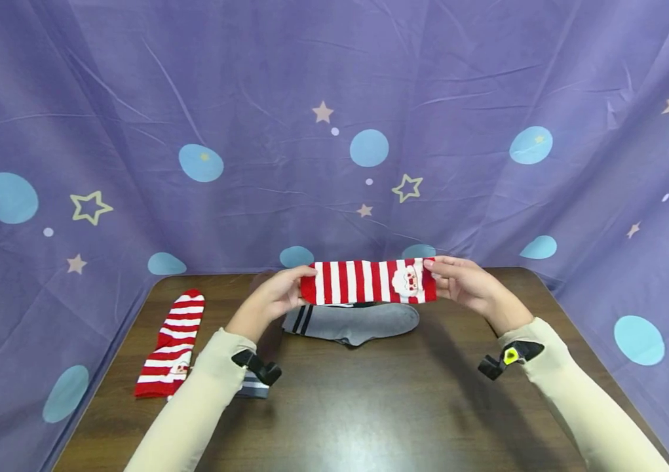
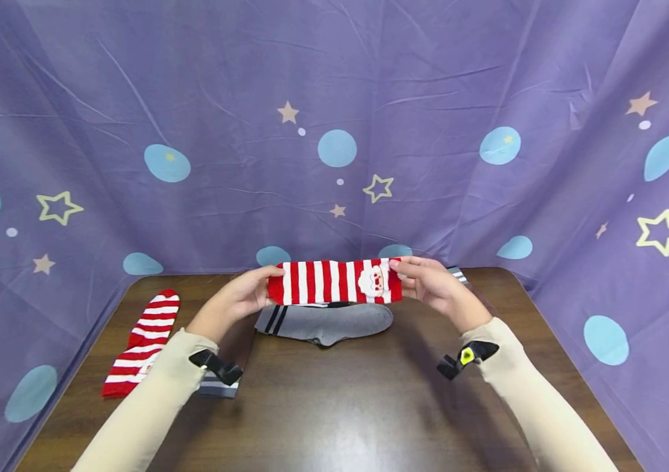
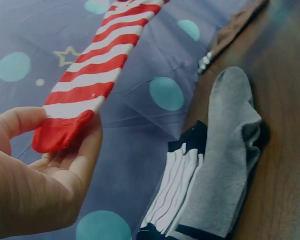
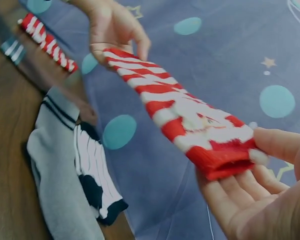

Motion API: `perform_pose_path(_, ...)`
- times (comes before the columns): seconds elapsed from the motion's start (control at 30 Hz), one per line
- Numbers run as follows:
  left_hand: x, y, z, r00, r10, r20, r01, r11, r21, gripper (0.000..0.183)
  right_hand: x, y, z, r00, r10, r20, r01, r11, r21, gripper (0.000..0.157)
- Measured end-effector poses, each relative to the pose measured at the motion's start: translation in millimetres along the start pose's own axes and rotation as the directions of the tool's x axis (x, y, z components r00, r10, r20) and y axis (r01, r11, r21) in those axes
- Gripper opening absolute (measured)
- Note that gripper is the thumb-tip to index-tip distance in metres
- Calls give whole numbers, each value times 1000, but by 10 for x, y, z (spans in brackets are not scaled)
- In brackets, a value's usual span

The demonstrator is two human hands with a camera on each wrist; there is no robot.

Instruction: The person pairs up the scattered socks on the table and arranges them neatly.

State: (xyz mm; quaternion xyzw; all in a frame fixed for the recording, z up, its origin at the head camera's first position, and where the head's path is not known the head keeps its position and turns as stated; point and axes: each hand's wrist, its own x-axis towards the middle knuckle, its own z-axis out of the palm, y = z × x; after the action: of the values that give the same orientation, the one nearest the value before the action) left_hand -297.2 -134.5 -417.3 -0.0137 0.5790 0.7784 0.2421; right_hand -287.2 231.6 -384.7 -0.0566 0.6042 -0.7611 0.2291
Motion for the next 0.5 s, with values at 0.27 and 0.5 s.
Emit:
perform_pose_path(0.27,-93,70,-108,996,-40,84,42,999,-21,13,24,4,-86,987,115,117,-124,989,78,20)
perform_pose_path(0.5,-123,41,-228,988,-20,151,27,999,-46,25,72,139,-158,962,123,243,-157,980,124,30)
